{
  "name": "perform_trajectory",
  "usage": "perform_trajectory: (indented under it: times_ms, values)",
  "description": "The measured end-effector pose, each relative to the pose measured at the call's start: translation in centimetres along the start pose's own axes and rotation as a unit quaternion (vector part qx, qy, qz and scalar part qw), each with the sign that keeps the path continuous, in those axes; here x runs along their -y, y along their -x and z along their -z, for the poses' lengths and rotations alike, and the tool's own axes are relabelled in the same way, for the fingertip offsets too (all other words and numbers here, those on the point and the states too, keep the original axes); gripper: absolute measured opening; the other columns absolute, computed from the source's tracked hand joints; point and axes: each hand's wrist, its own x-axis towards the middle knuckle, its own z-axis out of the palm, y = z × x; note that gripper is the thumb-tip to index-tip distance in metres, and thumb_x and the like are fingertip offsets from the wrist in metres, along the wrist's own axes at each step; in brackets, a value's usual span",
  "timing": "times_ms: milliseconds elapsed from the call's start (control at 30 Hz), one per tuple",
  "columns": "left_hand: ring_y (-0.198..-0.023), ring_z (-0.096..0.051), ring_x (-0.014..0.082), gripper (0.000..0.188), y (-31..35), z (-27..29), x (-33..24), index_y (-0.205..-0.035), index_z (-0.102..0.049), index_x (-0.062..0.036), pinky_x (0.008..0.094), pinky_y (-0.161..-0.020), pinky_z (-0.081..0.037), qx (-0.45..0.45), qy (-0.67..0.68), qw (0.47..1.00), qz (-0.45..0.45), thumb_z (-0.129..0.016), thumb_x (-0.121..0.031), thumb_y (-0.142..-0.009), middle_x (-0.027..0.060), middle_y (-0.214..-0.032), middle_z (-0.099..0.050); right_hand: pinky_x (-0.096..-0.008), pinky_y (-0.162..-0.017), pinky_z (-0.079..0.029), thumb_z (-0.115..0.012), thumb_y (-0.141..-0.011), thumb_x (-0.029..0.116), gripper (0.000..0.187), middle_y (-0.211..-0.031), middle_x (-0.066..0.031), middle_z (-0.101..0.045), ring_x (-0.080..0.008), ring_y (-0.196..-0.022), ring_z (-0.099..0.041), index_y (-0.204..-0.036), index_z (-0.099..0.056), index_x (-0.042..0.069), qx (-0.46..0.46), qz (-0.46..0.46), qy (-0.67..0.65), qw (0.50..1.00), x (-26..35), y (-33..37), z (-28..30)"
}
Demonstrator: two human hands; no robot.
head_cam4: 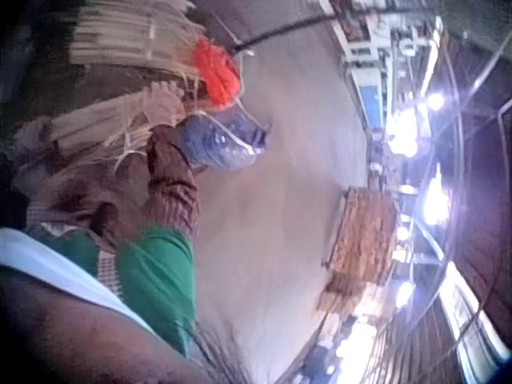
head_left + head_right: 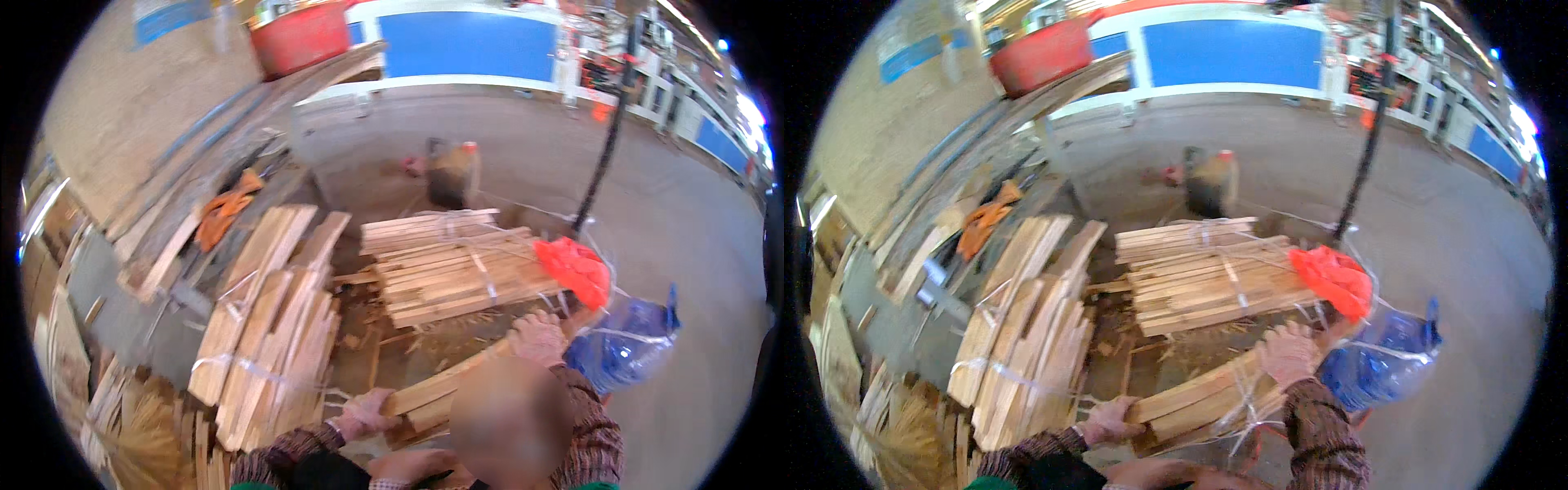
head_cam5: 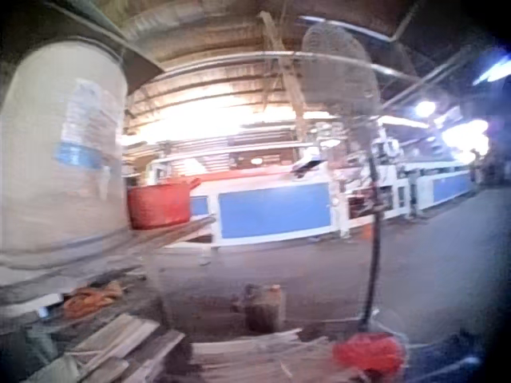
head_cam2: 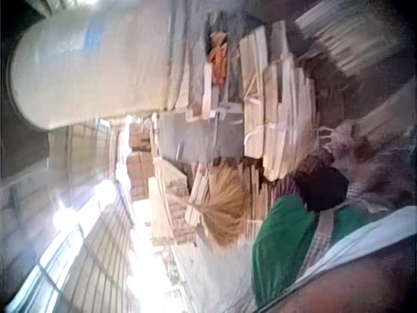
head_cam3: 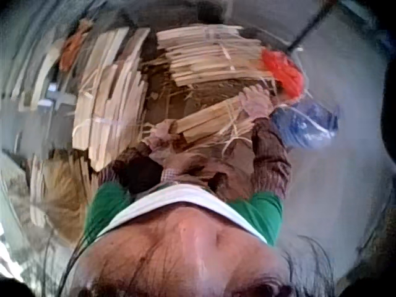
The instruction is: The person gathers loose wooden planks from a pile on the floor and stacks them into neat bundles. They then secure each bundle by wrapping and tying it with white plastic straps, placing the finished bundles on the floor.
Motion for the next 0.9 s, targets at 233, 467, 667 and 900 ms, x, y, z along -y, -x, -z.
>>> perform_trajectory:
  times_ms: [233, 467, 667, 900]
  values:
    - [-0.126, -0.058, 0.0347, 0.089, -0.5, 1.4, -0.7, -0.144, -0.052, -0.0075, 0.0428, -0.105, -0.047, 0.014, 0.008, 0.999, -0.036, -0.080, -0.053, -0.072, 0.0192, -0.137, -0.059, -0.0475, -0.104, -0.047, -0.062, -0.092, 0.028, 0.025, -0.111, -0.0143, -0.068, -0.0365, -0.115, -0.061, -0.101, -0.071, 0.006, -0.042, -0.072, -0.090, 0.992, -0.6, 2.8, -2.6]
    - [-0.120, -0.062, 0.0334, 0.093, 0.8, -1.2, 1.3, -0.139, -0.056, -0.0105, 0.0426, -0.099, -0.051, -0.022, 0.032, 0.999, -0.030, -0.086, -0.054, -0.063, 0.0154, -0.133, -0.061, -0.0459, -0.089, -0.047, -0.057, -0.094, 0.020, 0.014, -0.099, -0.0115, -0.064, -0.0331, -0.101, -0.060, -0.093, -0.065, 0.008, 0.044, 0.117, -0.068, 0.990, 5.7, -0.1, 3.9]
    - [-0.115, -0.065, 0.0323, 0.096, -1.7, -1.4, 0.0, -0.134, -0.059, -0.0131, 0.0424, -0.094, -0.054, -0.031, 0.029, 0.998, -0.052, -0.090, -0.056, -0.055, 0.0121, -0.128, -0.063, -0.0478, -0.089, -0.045, -0.058, -0.096, 0.022, 0.015, -0.095, -0.0113, -0.066, -0.0341, -0.094, -0.062, -0.094, -0.067, 0.011, 0.031, 0.181, -0.119, 0.976, 2.7, 0.4, -2.4]
    - [-0.109, -0.065, 0.0340, 0.090, -1.4, -1.1, -0.2, -0.132, -0.059, -0.0134, 0.0447, -0.091, -0.054, -0.040, 0.001, 0.997, -0.064, -0.089, -0.053, -0.057, 0.0121, -0.125, -0.063, -0.0467, -0.089, -0.044, -0.061, -0.096, 0.026, 0.018, -0.093, -0.0118, -0.066, -0.0340, -0.093, -0.062, -0.093, -0.068, 0.010, 0.017, 0.151, -0.172, 0.973, 2.9, 0.7, -2.7]
